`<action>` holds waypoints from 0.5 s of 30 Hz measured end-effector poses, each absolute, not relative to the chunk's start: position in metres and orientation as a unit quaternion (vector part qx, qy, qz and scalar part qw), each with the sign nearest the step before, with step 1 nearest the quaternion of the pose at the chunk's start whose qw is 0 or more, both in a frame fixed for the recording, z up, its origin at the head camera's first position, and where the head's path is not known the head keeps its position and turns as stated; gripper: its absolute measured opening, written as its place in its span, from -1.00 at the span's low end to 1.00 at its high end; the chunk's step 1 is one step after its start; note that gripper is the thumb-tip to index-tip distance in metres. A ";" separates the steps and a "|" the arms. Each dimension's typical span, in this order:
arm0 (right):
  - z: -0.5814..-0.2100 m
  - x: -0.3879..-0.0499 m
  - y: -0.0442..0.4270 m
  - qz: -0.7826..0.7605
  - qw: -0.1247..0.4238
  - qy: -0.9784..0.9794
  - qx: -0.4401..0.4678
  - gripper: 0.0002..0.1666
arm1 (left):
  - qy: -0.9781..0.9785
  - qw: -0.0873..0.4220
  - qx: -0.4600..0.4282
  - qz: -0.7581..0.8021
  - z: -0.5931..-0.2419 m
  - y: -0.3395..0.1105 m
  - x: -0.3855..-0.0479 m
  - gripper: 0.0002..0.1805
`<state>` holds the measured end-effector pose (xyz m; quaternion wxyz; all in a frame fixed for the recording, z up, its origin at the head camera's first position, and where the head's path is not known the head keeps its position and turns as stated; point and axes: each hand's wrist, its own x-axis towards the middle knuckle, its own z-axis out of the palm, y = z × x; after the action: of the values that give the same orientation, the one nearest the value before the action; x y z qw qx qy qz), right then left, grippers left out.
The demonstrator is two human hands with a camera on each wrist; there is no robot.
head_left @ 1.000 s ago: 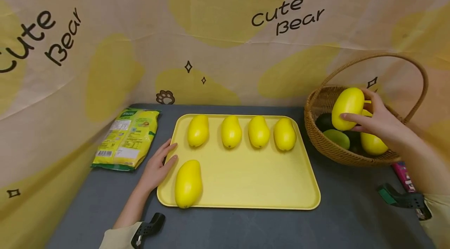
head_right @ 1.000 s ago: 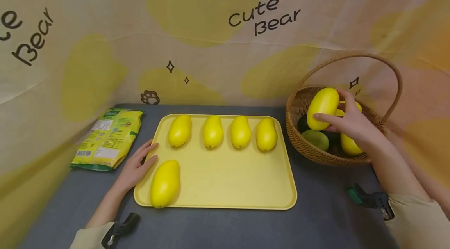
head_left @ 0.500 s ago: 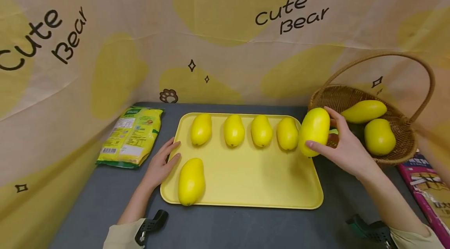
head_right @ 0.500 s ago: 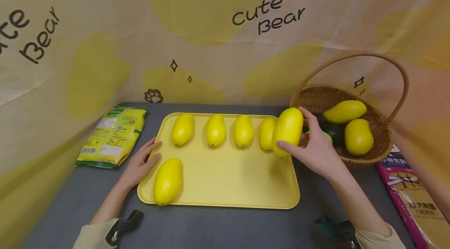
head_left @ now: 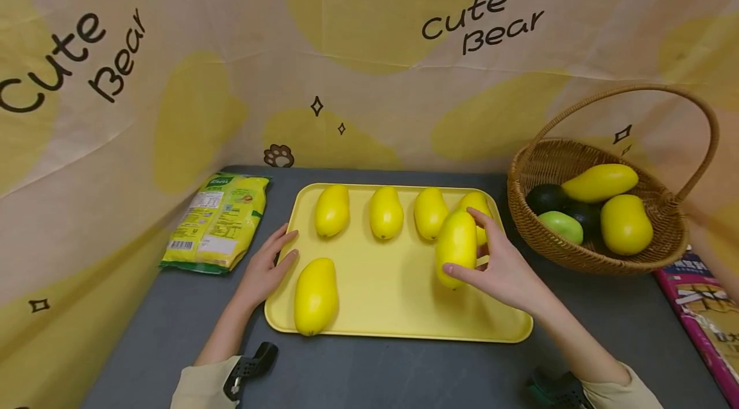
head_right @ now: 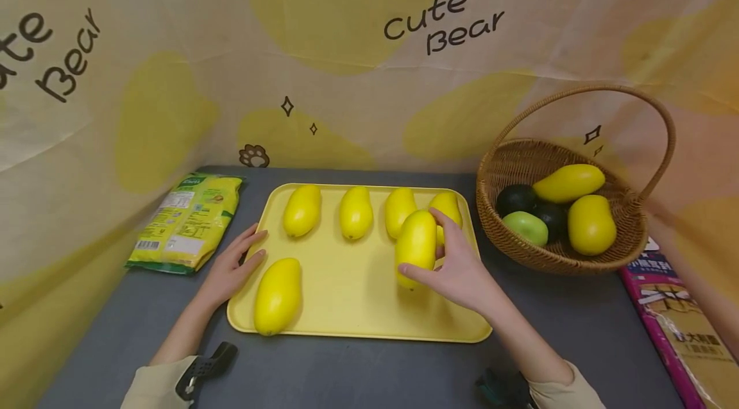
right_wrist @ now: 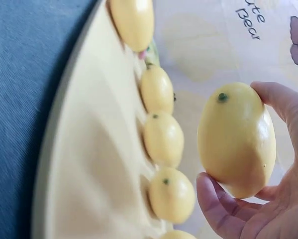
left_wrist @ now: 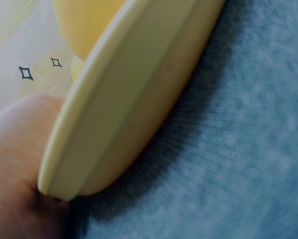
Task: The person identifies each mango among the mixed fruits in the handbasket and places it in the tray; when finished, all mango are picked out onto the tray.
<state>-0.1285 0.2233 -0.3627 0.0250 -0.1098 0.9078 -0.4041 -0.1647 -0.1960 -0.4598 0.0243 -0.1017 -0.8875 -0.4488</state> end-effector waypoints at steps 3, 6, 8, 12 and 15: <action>-0.373 -0.129 0.212 -0.405 0.035 0.907 -0.111 0.26 | -0.886 0.025 -0.102 -0.452 -0.460 -0.196 -0.165 -0.48; -0.381 -0.129 0.201 -0.398 0.046 0.909 -0.114 0.28 | -0.885 0.026 -0.102 -0.453 -0.460 -0.197 -0.165 -0.48; -0.386 -0.129 0.195 -0.392 0.052 0.911 -0.115 0.29 | -0.886 0.026 -0.103 -0.452 -0.460 -0.197 -0.165 -0.48; -0.395 -0.129 0.183 -0.385 0.060 0.913 -0.119 0.29 | -0.887 0.024 -0.102 -0.450 -0.460 -0.196 -0.165 -0.48; -0.400 -0.128 0.175 -0.385 0.061 0.912 -0.126 0.30 | -0.888 0.024 -0.101 -0.448 -0.459 -0.196 -0.165 -0.48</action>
<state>-0.1283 0.1746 -0.3999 0.0614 -0.1265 0.9123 -0.3846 -0.1647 -0.1957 -0.4594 0.0237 -0.1012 -0.8877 -0.4485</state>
